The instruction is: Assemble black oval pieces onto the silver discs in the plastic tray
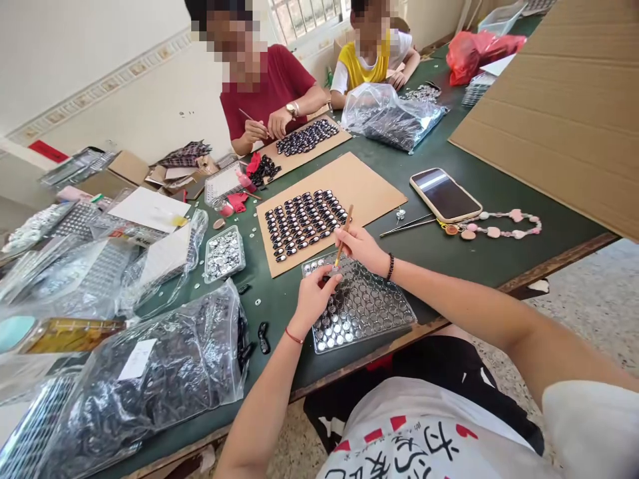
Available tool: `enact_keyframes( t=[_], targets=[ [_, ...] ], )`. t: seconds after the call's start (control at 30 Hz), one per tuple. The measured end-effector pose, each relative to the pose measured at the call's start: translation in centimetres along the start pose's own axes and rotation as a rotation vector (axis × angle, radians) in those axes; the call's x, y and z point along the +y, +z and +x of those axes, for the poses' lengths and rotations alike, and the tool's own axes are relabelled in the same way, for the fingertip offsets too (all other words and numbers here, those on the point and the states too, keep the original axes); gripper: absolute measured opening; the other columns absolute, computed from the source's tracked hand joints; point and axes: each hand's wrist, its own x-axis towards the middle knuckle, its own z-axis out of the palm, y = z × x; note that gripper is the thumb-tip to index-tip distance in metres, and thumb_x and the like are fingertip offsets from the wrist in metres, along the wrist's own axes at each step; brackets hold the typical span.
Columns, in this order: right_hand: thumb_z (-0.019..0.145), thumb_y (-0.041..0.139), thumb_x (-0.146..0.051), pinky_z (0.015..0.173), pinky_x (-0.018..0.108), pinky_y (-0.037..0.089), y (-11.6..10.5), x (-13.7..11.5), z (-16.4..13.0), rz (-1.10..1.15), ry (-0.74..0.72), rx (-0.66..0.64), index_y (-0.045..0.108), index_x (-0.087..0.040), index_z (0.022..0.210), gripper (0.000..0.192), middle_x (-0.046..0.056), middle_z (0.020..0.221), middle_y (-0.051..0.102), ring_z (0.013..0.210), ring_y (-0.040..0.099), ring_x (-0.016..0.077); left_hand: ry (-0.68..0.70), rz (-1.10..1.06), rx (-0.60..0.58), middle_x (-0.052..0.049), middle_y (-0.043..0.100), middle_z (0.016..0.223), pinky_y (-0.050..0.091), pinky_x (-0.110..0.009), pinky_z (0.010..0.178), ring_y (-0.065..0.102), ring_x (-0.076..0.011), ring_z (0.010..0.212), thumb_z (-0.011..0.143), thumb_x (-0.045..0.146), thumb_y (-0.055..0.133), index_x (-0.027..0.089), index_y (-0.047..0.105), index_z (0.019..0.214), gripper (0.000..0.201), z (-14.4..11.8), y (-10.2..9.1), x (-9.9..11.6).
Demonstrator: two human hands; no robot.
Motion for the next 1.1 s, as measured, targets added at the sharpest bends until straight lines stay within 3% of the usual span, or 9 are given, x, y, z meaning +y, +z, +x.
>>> enact_keyframes(
  t=[0.2, 0.37, 0.43, 0.5, 0.57, 0.67, 0.73, 0.9, 1.1],
  targets=[
    [0.083, 0.047, -0.038, 0.034, 0.017, 0.023, 0.0, -0.1, -0.4, 0.127, 0.134, -0.044, 0.046, -0.016, 0.062, 0.031, -0.006, 0.041, 0.038, 0.033, 0.028, 0.0041, -0.003, -0.047, 0.015, -0.002, 0.061, 0.069, 0.042, -0.021, 0.045, 0.05, -0.0082, 0.046, 0.072, 0.041, 0.055, 0.015, 0.063, 0.086, 0.03, -0.9, -0.3, 0.8],
    [0.089, 0.031, -0.03, 0.034, 0.018, 0.025, 0.2, -0.1, -0.8, 0.456, 0.498, -0.379, 0.04, -0.016, 0.062, 0.032, -0.007, 0.042, 0.031, 0.031, 0.023, 0.0048, 0.045, -0.072, -0.066, -0.001, 0.061, 0.066, 0.043, -0.021, 0.046, 0.05, -0.0083, 0.048, 0.072, 0.038, 0.056, 0.017, 0.064, 0.08, 0.024, -1.8, -0.2, 1.5],
    [0.09, 0.027, -0.032, 0.033, 0.018, 0.022, 0.3, -0.4, -0.9, 0.516, 0.541, -0.443, 0.034, -0.017, 0.058, 0.036, -0.008, 0.04, 0.024, 0.031, 0.018, 0.0054, 0.039, -0.091, -0.089, -0.001, 0.061, 0.067, 0.043, -0.021, 0.047, 0.05, -0.0082, 0.048, 0.072, 0.038, 0.057, 0.017, 0.064, 0.08, 0.024, -1.9, 0.1, 1.4],
    [0.09, 0.025, -0.036, 0.033, 0.018, 0.02, 0.1, -1.0, -0.9, 0.517, 0.461, -0.424, 0.028, -0.018, 0.056, 0.039, -0.008, 0.04, 0.019, 0.032, 0.016, 0.0059, -0.011, -0.135, -0.09, -0.001, 0.061, 0.067, 0.041, -0.02, 0.045, 0.049, -0.0077, 0.047, 0.071, 0.039, 0.058, 0.016, 0.064, 0.08, 0.025, -1.8, 0.3, 1.1],
    [0.09, 0.027, -0.041, 0.034, 0.019, 0.021, -0.2, -1.8, -0.9, 0.463, 0.292, -0.309, 0.027, -0.019, 0.057, 0.039, -0.009, 0.041, 0.019, 0.033, 0.016, 0.0058, -0.084, -0.213, -0.042, -0.001, 0.06, 0.067, 0.038, -0.019, 0.042, 0.046, -0.0064, 0.045, 0.07, 0.04, 0.059, 0.016, 0.064, 0.081, 0.027, -1.5, 0.5, 0.7],
    [0.087, 0.034, -0.047, 0.035, 0.019, 0.023, -0.2, -2.6, -1.3, 0.246, 0.012, -0.081, 0.037, -0.019, 0.063, 0.037, -0.007, 0.046, 0.033, 0.034, 0.023, 0.0053, -0.157, -0.368, 0.065, 0.0, 0.058, 0.069, 0.034, -0.017, 0.04, 0.042, -0.0039, 0.044, 0.071, 0.04, 0.058, 0.016, 0.064, 0.086, 0.028, -1.1, 0.5, 0.5],
    [0.085, 0.038, -0.047, 0.039, 0.02, 0.028, 0.1, -2.6, -2.0, 0.022, -0.164, -0.018, 0.044, -0.018, 0.069, 0.034, -0.004, 0.053, 0.044, 0.04, 0.034, 0.0064, -0.163, -0.454, 0.106, 0.001, 0.055, 0.068, 0.033, -0.016, 0.041, 0.04, -0.0028, 0.044, 0.073, 0.038, 0.057, 0.017, 0.064, 0.089, 0.027, -0.9, 0.3, 0.5],
    [0.087, 0.039, -0.033, 0.061, 0.024, 0.039, 0.7, -2.0, -3.8, -0.459, -0.556, -0.064, 0.054, -0.016, 0.076, 0.025, 0.003, 0.071, 0.055, 0.066, 0.05, 0.0121, -0.144, -0.508, 0.16, 0.002, 0.047, 0.062, 0.032, -0.016, 0.041, 0.04, -0.0032, 0.046, 0.071, 0.037, 0.059, 0.016, 0.064, 0.082, 0.025, -1.0, 0.2, 0.7],
    [0.088, 0.038, -0.027, 0.065, 0.025, 0.04, 0.5, -1.5, -3.9, -0.614, -0.658, -0.143, 0.055, -0.017, 0.084, 0.02, 0.004, 0.077, 0.057, 0.072, 0.052, 0.0127, -0.145, -0.459, 0.195, 0.001, 0.05, 0.063, 0.033, -0.018, 0.041, 0.04, -0.0055, 0.047, 0.073, 0.042, 0.056, 0.015, 0.062, 0.084, 0.03, -1.0, 0.2, 0.8]
  ],
)
